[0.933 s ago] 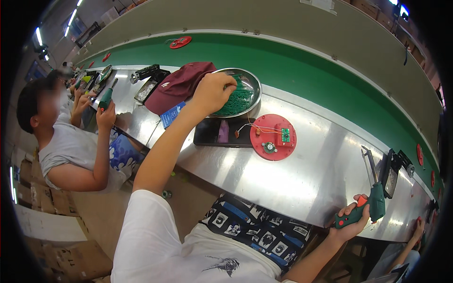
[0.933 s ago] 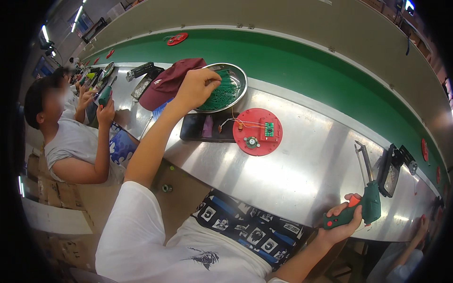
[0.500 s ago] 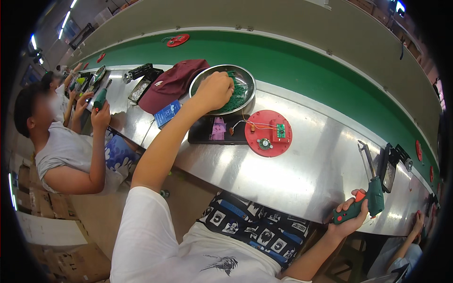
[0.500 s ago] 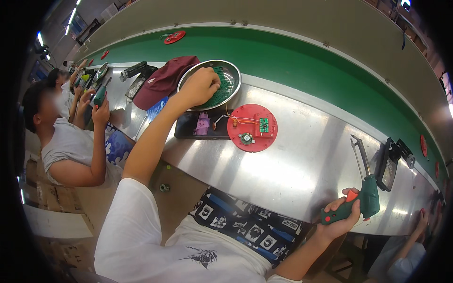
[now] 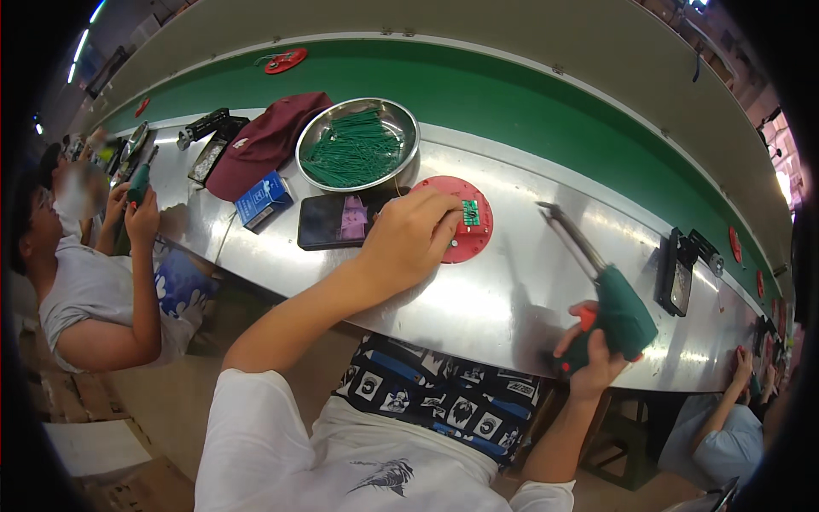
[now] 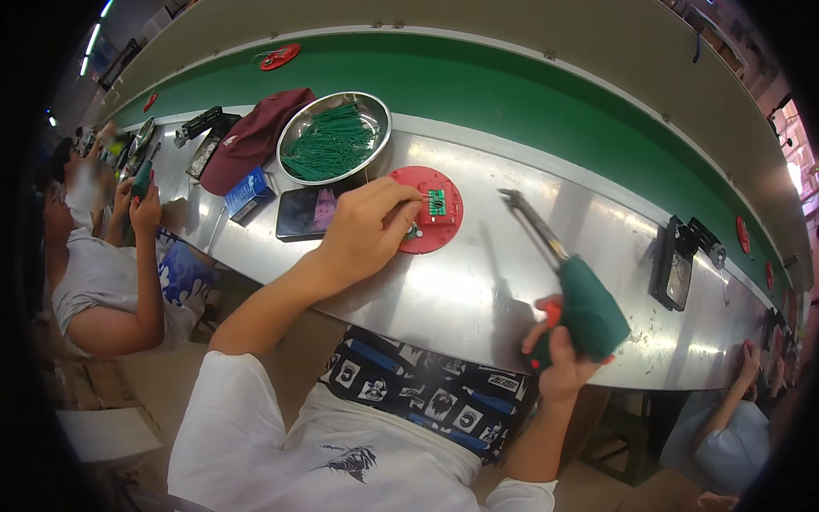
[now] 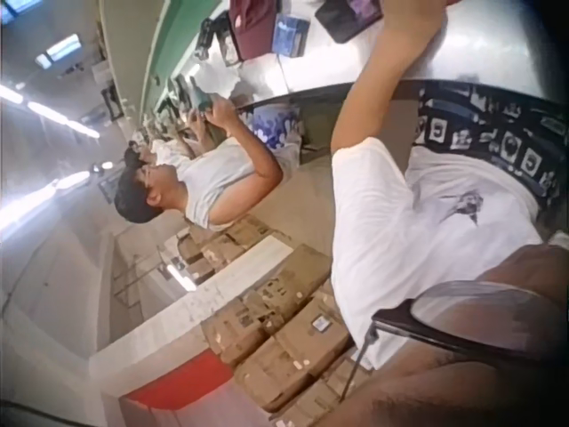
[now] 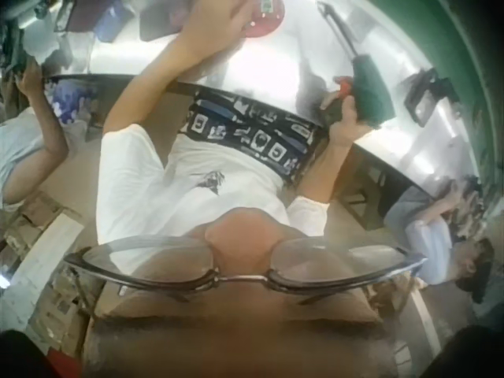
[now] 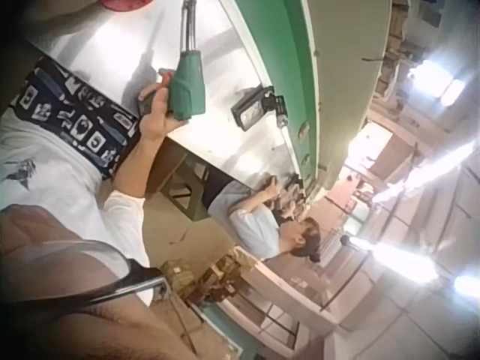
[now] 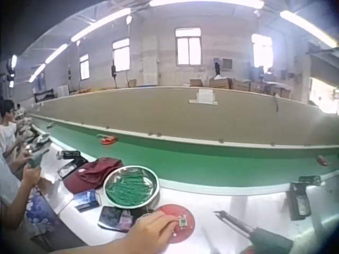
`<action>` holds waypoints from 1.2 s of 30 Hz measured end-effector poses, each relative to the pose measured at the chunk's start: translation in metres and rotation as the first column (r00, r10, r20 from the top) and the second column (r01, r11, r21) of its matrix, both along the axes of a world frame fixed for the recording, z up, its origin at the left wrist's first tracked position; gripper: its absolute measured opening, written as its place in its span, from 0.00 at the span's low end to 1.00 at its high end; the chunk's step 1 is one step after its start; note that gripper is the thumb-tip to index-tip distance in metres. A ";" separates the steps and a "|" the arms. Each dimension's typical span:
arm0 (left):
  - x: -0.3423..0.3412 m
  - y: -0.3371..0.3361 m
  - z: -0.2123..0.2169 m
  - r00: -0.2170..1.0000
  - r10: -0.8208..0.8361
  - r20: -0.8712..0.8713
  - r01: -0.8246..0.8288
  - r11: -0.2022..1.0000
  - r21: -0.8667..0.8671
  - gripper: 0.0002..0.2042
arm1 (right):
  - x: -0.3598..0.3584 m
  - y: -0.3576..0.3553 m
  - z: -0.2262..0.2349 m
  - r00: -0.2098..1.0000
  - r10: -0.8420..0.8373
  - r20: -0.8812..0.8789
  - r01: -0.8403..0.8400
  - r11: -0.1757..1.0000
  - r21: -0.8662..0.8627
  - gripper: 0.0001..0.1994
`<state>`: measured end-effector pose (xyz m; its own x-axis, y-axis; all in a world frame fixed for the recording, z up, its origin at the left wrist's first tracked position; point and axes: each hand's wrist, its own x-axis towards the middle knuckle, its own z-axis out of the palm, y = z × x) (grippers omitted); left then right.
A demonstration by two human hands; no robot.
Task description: The person repeatedly retrieves round bases from a conveyor belt, takes wires from a bowl, solders the wires to the circuit boards on the bases using a soldering iron, and places the assembled pieces back onto the conveyor belt.
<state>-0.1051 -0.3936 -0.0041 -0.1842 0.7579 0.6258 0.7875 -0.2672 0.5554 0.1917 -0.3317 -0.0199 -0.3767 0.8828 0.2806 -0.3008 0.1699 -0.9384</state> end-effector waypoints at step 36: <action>0.007 0.010 -0.037 0.934 0.177 -0.310 -0.201 0.979 -0.044 0.04 | -0.039 0.006 0.001 0.998 0.063 -0.014 -0.064 0.984 -0.166 0.18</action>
<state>-0.0982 -0.3837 -0.0407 -0.1394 0.7739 0.6178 0.9532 -0.0642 0.2955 0.1525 -0.3261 -0.0192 -0.4319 0.8917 0.1351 -0.3141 -0.0083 -0.9494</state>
